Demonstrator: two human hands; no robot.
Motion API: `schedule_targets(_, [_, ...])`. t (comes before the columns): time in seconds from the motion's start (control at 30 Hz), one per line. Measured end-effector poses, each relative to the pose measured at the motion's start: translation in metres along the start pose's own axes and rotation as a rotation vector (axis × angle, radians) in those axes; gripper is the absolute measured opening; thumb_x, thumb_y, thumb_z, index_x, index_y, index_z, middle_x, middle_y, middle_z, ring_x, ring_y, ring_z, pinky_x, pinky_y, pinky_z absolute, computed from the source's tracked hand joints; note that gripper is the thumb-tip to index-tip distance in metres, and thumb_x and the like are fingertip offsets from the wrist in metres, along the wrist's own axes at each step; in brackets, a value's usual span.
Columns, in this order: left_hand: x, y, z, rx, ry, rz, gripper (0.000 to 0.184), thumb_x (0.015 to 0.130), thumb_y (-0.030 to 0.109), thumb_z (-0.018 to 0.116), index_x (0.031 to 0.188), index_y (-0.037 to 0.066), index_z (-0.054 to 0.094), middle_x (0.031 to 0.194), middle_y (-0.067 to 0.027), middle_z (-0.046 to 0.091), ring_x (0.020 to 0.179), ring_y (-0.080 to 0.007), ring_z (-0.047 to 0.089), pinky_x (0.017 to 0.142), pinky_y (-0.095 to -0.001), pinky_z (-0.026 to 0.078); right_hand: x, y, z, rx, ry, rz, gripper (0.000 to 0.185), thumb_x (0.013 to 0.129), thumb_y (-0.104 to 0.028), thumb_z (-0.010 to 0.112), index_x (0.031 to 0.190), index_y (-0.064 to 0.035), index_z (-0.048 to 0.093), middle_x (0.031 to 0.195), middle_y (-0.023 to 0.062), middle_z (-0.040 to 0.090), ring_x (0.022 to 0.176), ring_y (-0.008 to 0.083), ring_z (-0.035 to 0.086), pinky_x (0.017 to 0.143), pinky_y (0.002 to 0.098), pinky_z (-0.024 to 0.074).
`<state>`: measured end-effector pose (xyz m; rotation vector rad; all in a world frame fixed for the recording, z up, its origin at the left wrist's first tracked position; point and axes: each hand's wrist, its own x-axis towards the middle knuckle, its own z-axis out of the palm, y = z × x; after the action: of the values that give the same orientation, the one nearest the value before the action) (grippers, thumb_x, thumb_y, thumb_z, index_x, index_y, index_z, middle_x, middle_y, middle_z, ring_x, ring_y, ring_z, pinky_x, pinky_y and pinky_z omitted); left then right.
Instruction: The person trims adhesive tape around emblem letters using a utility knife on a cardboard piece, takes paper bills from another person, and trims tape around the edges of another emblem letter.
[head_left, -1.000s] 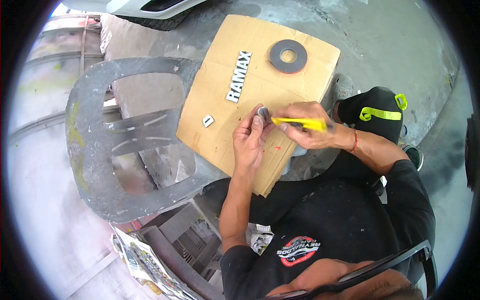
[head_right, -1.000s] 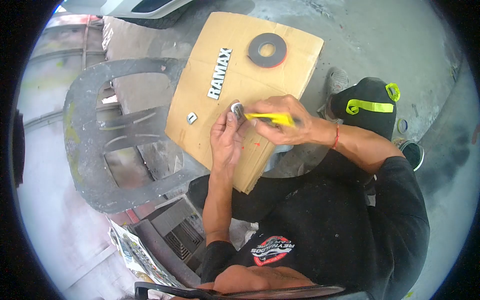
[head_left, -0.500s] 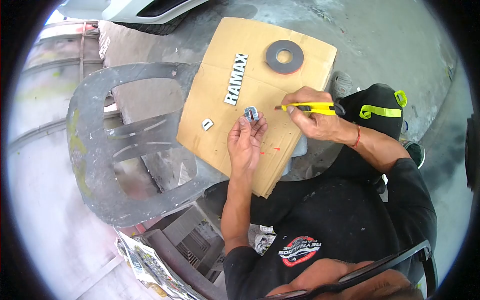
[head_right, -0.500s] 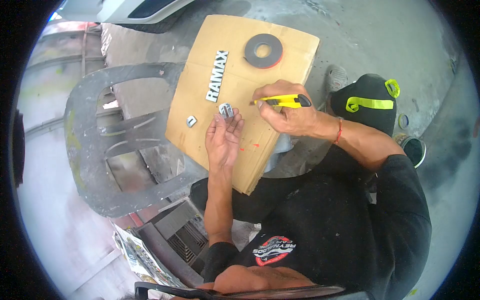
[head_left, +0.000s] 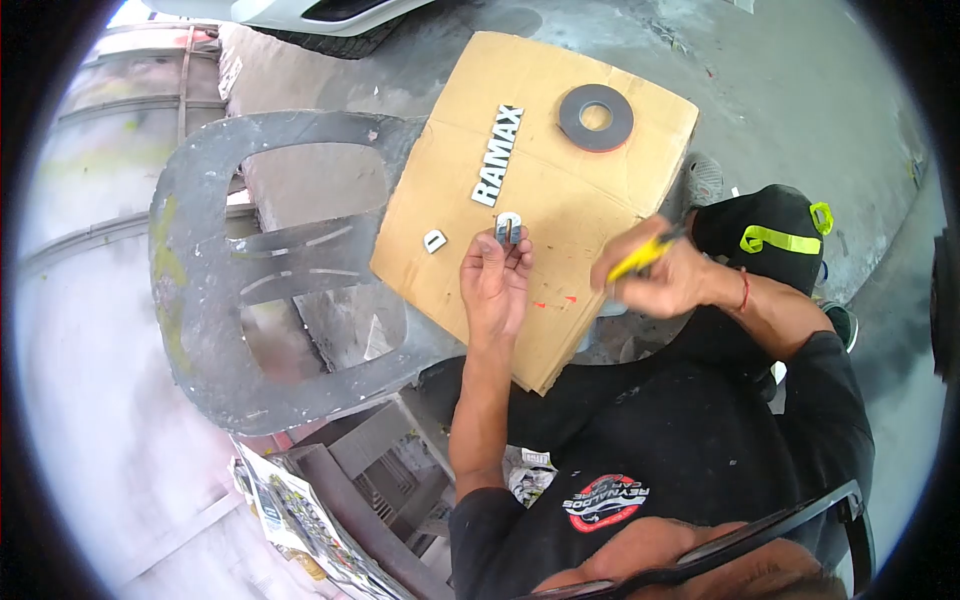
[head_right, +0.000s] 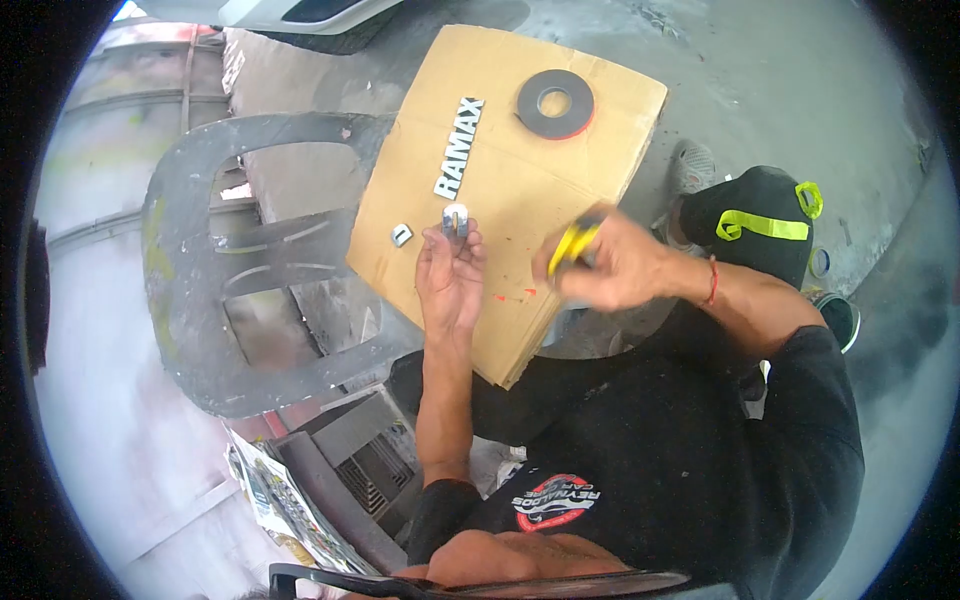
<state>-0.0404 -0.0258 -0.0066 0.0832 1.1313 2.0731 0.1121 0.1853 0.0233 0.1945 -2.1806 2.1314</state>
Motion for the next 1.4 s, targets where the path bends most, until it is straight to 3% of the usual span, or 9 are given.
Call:
schedule_targets(0.07, [0.001,0.000,0.004,-0.010,0.009,0.005,0.031,0.104,0.032,0.064,0.112,0.002,0.065,0.110,-0.0123,0.072,0.094,-0.0169,0.068,0.085,-0.0291,0.057,0.002,0.010,0.004,0.141,0.349,0.030,0.013,0.087,-0.002,0.066,0.099,-0.0038,0.071,0.087,0.0046,0.069,0.077,0.0115,0.061,0.074,0.0296,0.0505])
schedule_targets(0.23, [-0.003,-0.005,0.008,0.103,0.015,-0.036,0.034,0.104,0.033,0.064,0.109,-0.001,0.067,0.101,-0.0109,0.073,0.085,-0.0154,0.068,0.075,-0.0280,0.056,0.016,0.019,0.004,-0.157,0.515,0.052,0.018,0.094,-0.002,0.064,0.112,-0.0020,0.068,0.096,0.0075,0.071,0.089,0.0118,0.067,0.077,0.0302,0.0539])
schedule_targets(0.33, [-0.006,-0.014,0.011,0.246,0.012,-0.097,0.035,0.104,0.033,0.065,0.105,-0.001,0.069,0.092,-0.0092,0.073,0.076,-0.0138,0.067,0.066,-0.0272,0.054,0.015,0.013,0.014,-0.138,0.382,-0.037,0.028,0.096,-0.002,0.069,0.124,-0.0019,0.064,0.102,0.0080,0.074,0.091,0.0138,0.069,0.084,0.0308,0.0561])
schedule_targets(0.37, [-0.007,-0.017,0.011,0.308,0.043,-0.131,0.035,0.104,0.033,0.066,0.102,-0.001,0.070,0.088,-0.0084,0.073,0.072,-0.0129,0.066,0.063,-0.0269,0.053,0.015,0.009,0.017,-0.056,0.357,0.076,0.024,0.094,-0.006,0.074,0.117,-0.0027,0.066,0.100,0.0067,0.073,0.088,0.0130,0.068,0.078,0.0305,0.0557])
schedule_targets(0.5, [-0.008,-0.022,0.007,0.355,-0.032,-0.112,0.031,0.105,0.033,0.064,0.101,0.002,0.070,0.090,-0.0062,0.074,0.073,-0.0114,0.067,0.062,-0.0248,0.052,0.017,0.016,0.017,-0.084,0.314,0.190,0.016,0.090,-0.006,0.075,0.104,-0.0026,0.067,0.092,0.0064,0.069,0.077,0.0111,0.063,0.071,0.0296,0.0523])
schedule_targets(0.73, [-0.011,-0.016,0.016,0.245,-0.082,-0.140,0.024,0.103,0.021,0.068,0.108,-0.002,0.071,0.098,-0.0087,0.075,0.082,-0.0135,0.069,0.070,-0.0266,0.054,0.019,0.017,0.025,0.086,0.370,0.216,0.017,0.091,-0.006,0.076,0.103,-0.0036,0.065,0.090,0.0011,0.067,0.080,0.0104,0.063,0.072,0.0272,0.0519])
schedule_targets(1.03, [-0.008,-0.035,0.009,0.005,-0.160,-0.047,0.020,0.101,0.010,0.069,0.118,-0.001,0.070,0.105,-0.0092,0.074,0.089,-0.0148,0.068,0.079,-0.0297,0.054,0.023,0.023,0.025,0.842,0.365,0.379,0.019,0.093,-0.003,0.076,0.103,-0.0056,0.060,0.093,0.0051,0.069,0.076,0.0127,0.069,0.069,0.0261,0.0577])
schedule_targets(1.2, [-0.007,-0.035,0.008,0.065,-0.195,0.060,0.017,0.105,0.012,0.063,0.117,0.002,0.070,0.110,-0.0092,0.074,0.095,-0.0161,0.068,0.087,-0.0334,0.054,0.020,0.025,0.032,0.904,0.341,0.472,0.020,0.092,-0.003,0.076,0.102,-0.0057,0.059,0.095,0.0068,0.070,0.081,0.0153,0.072,0.069,0.0266,0.0587])
schedule_targets(1.4, [-0.009,-0.030,0.010,0.024,-0.159,-0.028,0.016,0.100,0.007,0.064,0.115,0.003,0.069,0.104,-0.0083,0.073,0.091,-0.0154,0.068,0.080,-0.0308,0.054,0.018,0.033,0.033,0.434,0.405,0.214,0.021,0.093,-0.003,0.076,0.107,-0.0043,0.061,0.095,0.0049,0.068,0.083,0.0119,0.066,0.071,0.0263,0.0550])
